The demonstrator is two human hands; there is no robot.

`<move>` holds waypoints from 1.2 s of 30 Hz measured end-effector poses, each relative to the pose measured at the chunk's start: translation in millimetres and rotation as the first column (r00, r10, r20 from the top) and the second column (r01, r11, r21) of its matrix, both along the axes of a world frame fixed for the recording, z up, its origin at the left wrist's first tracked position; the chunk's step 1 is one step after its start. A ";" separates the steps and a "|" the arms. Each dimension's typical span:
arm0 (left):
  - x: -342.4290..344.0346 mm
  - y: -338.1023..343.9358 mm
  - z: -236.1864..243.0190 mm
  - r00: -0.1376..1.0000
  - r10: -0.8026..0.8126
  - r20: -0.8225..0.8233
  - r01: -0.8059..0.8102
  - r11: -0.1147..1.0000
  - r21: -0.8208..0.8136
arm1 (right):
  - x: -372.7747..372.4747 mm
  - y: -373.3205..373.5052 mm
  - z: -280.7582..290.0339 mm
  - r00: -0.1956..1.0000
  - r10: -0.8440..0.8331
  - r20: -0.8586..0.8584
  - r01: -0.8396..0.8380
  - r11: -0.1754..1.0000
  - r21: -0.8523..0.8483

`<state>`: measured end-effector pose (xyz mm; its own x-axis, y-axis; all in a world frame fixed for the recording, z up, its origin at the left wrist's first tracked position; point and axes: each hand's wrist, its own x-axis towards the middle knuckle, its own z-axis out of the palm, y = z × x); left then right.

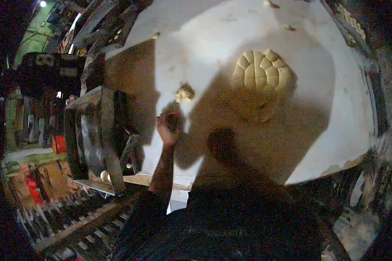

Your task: Shaping dough into small rolls and placing them onto greased baking trays in a commercial bakery setting.

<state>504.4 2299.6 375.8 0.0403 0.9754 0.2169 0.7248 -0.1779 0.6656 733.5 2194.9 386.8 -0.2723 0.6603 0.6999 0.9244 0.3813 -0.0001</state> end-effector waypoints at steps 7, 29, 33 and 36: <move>29.3 -80.9 0.3 0.945 -0.170 -0.279 0.234 0.948 0.215 | -4.5 104.1 6.1 0.803 -0.060 -0.593 -0.326 0.789 -0.521; 108.1 -7.2 121.2 0.829 -0.488 0.273 0.546 0.813 -0.204 | 18.7 66.1 94.3 0.480 -0.230 -0.847 -0.232 0.897 -0.376; 99.3 -17.5 145.0 0.765 -0.644 -0.022 0.637 0.761 -0.122 | 19.3 53.7 80.4 0.630 -0.090 -0.771 -0.211 0.936 -0.282; 88.3 -18.6 143.7 0.805 -0.581 -0.118 0.593 0.798 0.109 | 30.4 64.2 70.5 0.730 -0.141 -0.668 -0.021 0.973 -0.229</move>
